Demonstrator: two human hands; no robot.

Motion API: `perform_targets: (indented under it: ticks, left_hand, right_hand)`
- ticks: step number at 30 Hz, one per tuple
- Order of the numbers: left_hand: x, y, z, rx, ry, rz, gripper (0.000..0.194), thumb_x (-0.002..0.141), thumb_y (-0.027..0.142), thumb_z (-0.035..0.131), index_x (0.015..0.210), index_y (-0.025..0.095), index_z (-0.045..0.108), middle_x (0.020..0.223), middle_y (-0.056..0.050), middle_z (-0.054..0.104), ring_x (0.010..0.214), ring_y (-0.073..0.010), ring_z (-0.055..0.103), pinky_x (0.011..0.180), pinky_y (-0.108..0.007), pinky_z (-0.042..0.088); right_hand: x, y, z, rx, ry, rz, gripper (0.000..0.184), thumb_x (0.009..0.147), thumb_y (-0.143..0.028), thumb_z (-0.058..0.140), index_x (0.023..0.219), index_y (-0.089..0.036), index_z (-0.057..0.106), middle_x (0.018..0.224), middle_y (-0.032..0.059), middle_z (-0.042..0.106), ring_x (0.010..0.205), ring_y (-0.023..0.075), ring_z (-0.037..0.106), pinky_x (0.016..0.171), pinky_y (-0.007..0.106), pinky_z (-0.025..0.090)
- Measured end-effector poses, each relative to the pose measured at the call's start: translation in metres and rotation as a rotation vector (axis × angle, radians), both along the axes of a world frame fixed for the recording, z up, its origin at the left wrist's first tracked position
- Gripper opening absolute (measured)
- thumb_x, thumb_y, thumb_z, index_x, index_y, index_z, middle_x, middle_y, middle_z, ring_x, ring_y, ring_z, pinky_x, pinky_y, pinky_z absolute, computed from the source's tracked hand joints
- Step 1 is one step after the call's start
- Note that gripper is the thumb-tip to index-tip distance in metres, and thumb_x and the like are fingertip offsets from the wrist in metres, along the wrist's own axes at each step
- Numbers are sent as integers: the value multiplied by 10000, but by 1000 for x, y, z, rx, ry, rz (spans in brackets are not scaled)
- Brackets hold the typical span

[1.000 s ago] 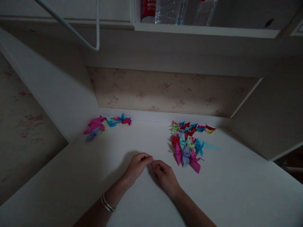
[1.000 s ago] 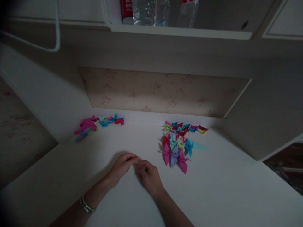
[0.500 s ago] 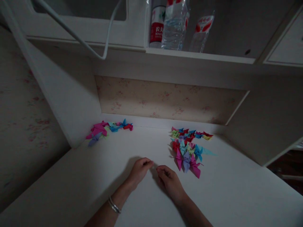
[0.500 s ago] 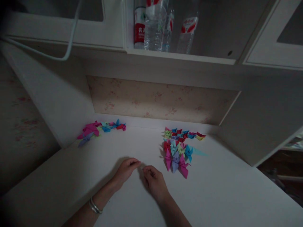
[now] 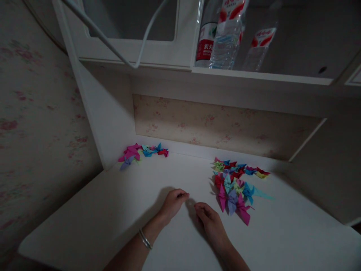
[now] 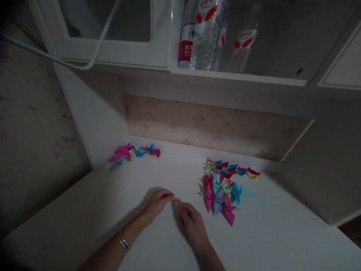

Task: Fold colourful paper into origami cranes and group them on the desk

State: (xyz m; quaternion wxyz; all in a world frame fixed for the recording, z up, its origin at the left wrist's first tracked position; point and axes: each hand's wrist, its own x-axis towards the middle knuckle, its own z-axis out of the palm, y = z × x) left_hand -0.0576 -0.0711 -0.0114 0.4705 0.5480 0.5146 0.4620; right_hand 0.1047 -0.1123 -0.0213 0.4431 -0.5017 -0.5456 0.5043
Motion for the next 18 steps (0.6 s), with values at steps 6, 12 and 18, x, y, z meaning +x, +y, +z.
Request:
perform_targets:
  ticks: [6, 12, 18]
  left_hand:
    - [1, -2, 4, -14, 10, -13, 238, 742, 378, 589, 714, 158, 677, 652, 10, 594, 664, -145, 515, 628, -247, 383]
    - [0, -2, 2, 0, -8, -1, 253, 756, 389, 587, 709, 154, 669, 632, 23, 575, 639, -136, 506, 620, -246, 381]
    - [0, 0, -2, 30, 10, -5, 261, 760, 394, 584, 713, 157, 683, 650, 13, 610, 661, -144, 532, 638, -246, 394]
  right_hand:
    - [0, -1, 1, -28, 41, 5, 385, 802, -541, 584, 863, -166, 646, 529, -52, 457, 460, 102, 376, 452, 241, 252]
    - [1, -2, 2, -17, 42, 22, 362, 816, -516, 581, 870, -163, 639, 541, -45, 471, 481, 101, 392, 465, 234, 264]
    - [1, -1, -2, -9, 36, 31, 347, 831, -496, 577, 882, -157, 634, 552, -46, 473, 484, 91, 381, 465, 225, 254]
